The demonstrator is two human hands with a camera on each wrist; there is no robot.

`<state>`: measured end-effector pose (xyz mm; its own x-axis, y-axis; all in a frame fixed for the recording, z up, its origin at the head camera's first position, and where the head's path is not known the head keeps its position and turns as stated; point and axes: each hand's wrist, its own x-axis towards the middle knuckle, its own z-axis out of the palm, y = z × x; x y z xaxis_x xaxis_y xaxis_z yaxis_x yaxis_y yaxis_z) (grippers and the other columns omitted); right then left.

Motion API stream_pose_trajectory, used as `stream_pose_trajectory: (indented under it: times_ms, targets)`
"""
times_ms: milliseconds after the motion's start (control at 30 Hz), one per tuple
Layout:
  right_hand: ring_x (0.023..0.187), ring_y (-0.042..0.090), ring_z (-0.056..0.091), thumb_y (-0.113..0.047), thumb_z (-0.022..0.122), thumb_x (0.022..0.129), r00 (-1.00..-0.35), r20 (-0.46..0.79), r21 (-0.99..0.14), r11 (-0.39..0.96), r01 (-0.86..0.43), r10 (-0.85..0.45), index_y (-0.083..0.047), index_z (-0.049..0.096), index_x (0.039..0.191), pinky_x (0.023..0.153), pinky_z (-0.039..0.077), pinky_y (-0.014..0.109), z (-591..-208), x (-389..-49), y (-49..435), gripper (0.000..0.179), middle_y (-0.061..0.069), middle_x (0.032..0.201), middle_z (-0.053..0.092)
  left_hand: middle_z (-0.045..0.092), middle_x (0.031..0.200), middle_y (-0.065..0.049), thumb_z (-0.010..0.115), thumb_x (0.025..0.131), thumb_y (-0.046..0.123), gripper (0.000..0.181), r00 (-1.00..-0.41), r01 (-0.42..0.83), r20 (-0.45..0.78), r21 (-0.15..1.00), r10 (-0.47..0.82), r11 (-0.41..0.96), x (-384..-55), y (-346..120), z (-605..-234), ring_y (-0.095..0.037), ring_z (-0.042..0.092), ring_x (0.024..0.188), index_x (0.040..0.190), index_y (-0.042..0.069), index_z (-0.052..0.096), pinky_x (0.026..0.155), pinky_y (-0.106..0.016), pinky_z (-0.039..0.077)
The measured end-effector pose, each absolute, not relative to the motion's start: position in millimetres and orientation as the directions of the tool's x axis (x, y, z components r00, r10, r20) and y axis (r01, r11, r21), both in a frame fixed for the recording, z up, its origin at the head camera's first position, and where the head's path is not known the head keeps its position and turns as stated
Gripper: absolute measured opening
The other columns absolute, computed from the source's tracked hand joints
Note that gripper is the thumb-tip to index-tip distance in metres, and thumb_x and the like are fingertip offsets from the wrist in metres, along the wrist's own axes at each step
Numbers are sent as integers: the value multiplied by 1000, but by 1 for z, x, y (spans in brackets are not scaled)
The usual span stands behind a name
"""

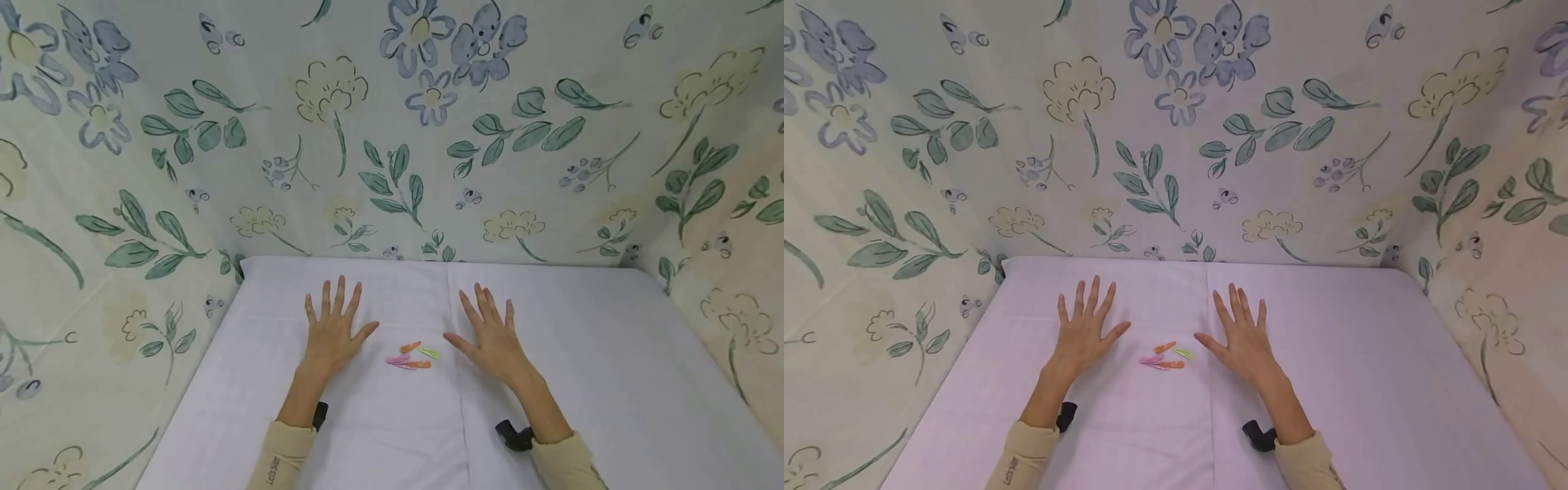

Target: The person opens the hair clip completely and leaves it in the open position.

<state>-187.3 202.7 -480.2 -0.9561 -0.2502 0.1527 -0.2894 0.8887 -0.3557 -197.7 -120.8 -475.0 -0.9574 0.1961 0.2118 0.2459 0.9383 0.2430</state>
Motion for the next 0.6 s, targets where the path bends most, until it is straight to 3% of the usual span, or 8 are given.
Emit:
stream_pose_trajectory:
  times_ms: [167, 333, 500, 600]
  targets:
    - [158, 45, 16, -54, 64, 98, -953, 133, -501, 811, -302, -273, -14, 22, 166, 124, 2, 70, -480, -189, 203, 90, 20, 173, 12, 20, 171, -20, 49, 101, 65, 82, -973, 206, 163, 270, 166, 941, -197, -119, -475, -46, 25, 156, 166, 24, 21, 119, -71, 23]
    - [157, 45, 22, -51, 65, 98, -945, 129, -571, 757, -319, -301, -13, 26, 165, 124, 6, 69, -481, -190, 201, 86, 20, 172, 17, 39, 161, -26, 51, 101, 63, 80, -976, 191, 164, 298, 147, 935, -196, -115, -475, -46, 48, 139, 166, 24, 24, 101, -64, 48]
    - [154, 48, 26, -49, 66, 99, -943, 115, -609, 727, -316, -313, -15, 31, 164, 120, 20, 72, -484, -190, 199, 82, 20, 170, 24, 53, 143, -25, 62, 99, 54, 76, -973, 216, 164, 385, 164, 897, -195, -110, -474, -41, 56, 122, 162, 20, 36, 85, -55, 55]
    - [152, 48, 32, -43, 70, 98, -943, 111, -635, 708, -309, -313, -16, 35, 162, 115, 30, 72, -487, -191, 197, 78, 20, 167, 31, 59, 121, -20, 70, 97, 46, 69, -974, 222, 152, 451, 171, 865, -196, -107, -474, -30, 57, 102, 155, 17, 49, 73, -41, 53]
